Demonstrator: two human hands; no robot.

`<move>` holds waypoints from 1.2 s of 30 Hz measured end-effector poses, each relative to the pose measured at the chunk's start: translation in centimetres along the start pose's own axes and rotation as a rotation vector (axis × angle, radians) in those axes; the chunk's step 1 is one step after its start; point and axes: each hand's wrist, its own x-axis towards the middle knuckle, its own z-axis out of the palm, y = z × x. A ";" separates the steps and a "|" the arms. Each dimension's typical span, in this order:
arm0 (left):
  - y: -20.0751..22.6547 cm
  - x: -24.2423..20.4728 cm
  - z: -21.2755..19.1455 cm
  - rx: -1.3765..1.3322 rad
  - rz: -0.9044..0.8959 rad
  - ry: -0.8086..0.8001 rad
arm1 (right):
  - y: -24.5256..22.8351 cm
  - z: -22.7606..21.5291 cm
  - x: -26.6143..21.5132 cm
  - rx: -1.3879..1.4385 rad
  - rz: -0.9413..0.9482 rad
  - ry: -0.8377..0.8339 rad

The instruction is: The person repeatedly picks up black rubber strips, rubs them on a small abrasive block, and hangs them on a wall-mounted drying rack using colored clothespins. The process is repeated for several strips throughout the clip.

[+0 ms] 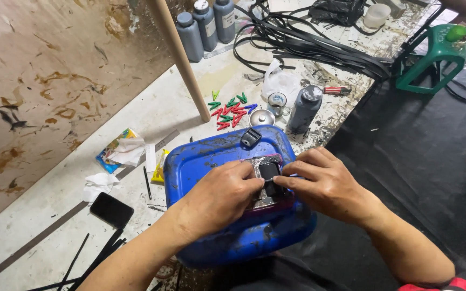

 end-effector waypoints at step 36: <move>0.1 -0.1 -0.5 -0.067 -0.011 0.008 | 0.8 -0.9 -2.9 -0.039 0.031 0.004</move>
